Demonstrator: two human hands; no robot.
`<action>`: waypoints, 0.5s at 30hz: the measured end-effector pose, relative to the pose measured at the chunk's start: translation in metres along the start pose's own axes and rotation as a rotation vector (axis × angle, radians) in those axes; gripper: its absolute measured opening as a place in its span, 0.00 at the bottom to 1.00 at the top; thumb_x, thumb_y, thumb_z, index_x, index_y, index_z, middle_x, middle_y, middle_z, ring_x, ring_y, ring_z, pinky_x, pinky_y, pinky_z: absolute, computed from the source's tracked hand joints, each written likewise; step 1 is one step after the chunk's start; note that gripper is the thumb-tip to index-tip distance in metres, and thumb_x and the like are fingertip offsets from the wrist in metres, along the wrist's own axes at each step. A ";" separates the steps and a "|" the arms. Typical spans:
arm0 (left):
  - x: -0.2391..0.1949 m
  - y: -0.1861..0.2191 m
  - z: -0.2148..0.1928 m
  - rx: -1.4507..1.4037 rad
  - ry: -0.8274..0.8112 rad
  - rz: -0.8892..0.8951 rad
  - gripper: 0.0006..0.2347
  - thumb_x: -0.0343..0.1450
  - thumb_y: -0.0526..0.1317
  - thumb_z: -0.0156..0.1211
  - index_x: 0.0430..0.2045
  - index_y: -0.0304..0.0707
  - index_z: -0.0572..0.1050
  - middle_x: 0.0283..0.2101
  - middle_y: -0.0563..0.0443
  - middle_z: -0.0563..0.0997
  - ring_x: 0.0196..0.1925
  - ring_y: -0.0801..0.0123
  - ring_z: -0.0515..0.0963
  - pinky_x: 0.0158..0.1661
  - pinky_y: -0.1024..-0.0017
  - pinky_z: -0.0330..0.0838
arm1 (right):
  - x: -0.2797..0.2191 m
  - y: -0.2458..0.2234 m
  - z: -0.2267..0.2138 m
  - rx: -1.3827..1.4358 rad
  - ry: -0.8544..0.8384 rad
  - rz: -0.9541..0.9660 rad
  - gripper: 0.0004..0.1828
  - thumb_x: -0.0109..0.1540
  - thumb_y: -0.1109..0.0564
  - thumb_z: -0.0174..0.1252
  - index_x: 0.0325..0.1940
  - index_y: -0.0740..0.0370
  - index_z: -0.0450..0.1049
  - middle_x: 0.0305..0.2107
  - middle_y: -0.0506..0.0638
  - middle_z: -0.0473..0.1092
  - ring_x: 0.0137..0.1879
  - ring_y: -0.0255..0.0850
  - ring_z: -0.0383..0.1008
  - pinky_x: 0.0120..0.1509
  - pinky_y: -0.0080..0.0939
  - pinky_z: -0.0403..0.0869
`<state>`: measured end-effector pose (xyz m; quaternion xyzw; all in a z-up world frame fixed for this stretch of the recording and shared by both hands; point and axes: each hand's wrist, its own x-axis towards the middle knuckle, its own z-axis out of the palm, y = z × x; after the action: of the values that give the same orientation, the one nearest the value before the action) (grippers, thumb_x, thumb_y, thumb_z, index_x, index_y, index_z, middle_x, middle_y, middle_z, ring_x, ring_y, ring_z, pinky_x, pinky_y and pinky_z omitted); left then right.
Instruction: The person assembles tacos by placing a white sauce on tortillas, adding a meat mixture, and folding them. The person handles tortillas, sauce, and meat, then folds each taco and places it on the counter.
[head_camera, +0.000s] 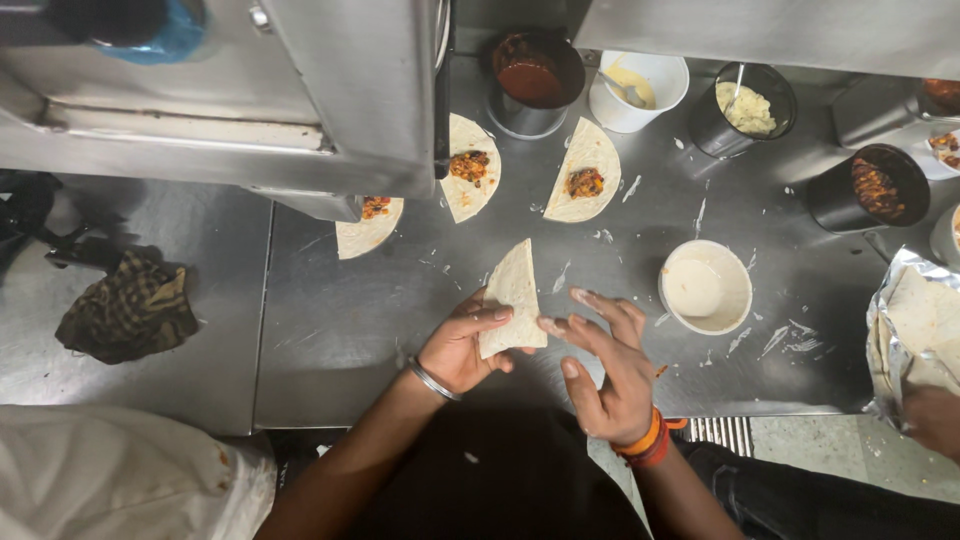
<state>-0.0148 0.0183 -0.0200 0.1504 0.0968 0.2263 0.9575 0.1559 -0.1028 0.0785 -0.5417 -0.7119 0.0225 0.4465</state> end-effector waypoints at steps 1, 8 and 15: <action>0.000 -0.001 0.000 0.000 0.008 0.001 0.20 0.75 0.34 0.57 0.61 0.27 0.62 0.46 0.33 0.81 0.42 0.52 0.86 0.27 0.69 0.82 | 0.001 0.001 0.001 0.000 0.002 -0.003 0.23 0.60 0.63 0.55 0.60 0.69 0.66 0.48 0.52 0.79 0.68 0.57 0.70 0.73 0.59 0.59; -0.001 0.005 0.005 0.071 0.053 0.039 0.20 0.73 0.34 0.57 0.61 0.30 0.63 0.46 0.34 0.81 0.42 0.53 0.86 0.28 0.69 0.83 | 0.002 -0.004 -0.004 0.055 0.038 -0.015 0.21 0.61 0.63 0.56 0.59 0.68 0.68 0.47 0.52 0.79 0.67 0.55 0.71 0.72 0.57 0.61; 0.001 -0.004 0.005 0.149 0.177 0.125 0.19 0.70 0.33 0.61 0.56 0.34 0.68 0.47 0.40 0.82 0.45 0.59 0.85 0.36 0.65 0.84 | 0.006 -0.011 0.016 0.175 0.103 0.379 0.20 0.59 0.65 0.66 0.55 0.68 0.74 0.43 0.55 0.77 0.51 0.45 0.76 0.58 0.38 0.73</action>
<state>-0.0108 0.0138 -0.0170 0.2064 0.1880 0.2903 0.9153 0.1369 -0.0951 0.0787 -0.6254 -0.5691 0.1401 0.5152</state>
